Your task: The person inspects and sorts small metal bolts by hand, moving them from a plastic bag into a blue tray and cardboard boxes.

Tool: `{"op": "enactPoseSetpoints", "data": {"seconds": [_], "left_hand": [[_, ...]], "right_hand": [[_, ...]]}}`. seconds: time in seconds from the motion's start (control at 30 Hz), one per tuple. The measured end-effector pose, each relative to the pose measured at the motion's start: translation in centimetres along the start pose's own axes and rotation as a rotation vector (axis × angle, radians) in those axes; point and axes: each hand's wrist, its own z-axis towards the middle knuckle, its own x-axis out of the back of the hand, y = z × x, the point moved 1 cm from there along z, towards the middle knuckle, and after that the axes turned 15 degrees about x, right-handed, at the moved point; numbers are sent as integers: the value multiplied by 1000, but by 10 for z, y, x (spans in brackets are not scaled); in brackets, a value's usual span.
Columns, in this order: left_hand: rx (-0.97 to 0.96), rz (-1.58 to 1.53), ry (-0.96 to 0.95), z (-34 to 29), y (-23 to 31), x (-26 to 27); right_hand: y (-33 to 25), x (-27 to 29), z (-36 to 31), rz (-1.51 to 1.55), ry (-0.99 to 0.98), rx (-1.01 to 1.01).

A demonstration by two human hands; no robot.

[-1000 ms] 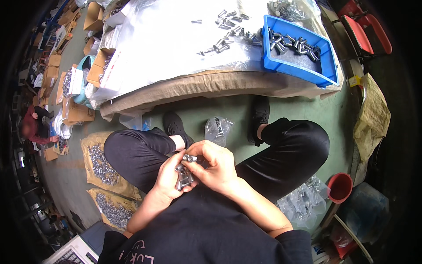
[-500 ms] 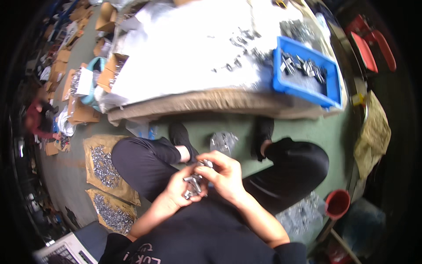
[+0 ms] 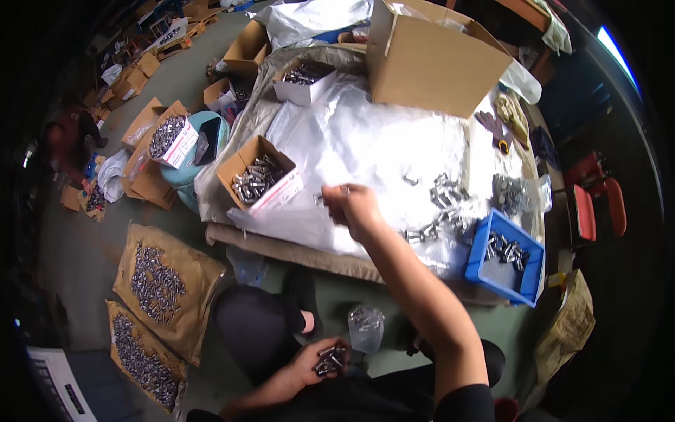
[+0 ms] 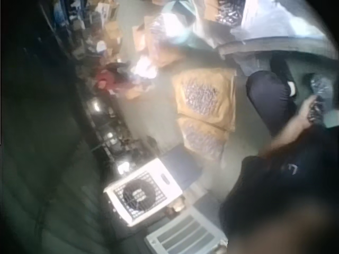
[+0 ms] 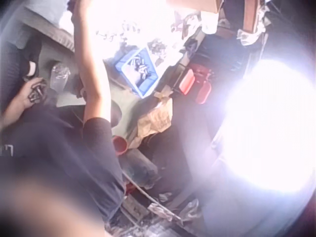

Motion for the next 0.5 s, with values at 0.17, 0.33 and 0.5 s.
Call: {"op": "enactPoseSetpoints", "data": {"seconds": [0.17, 0.33, 0.5], "left_hand": [[-71, 25, -14, 2, 30, -6], [-143, -23, -52, 4, 56, -14], [-292, -70, 31, 5, 75, -28]], "right_hand": [[-51, -40, 171, 134, 207, 252], [-54, -46, 163, 70, -25, 126], [-22, -9, 2, -221, -251, 160]]}}
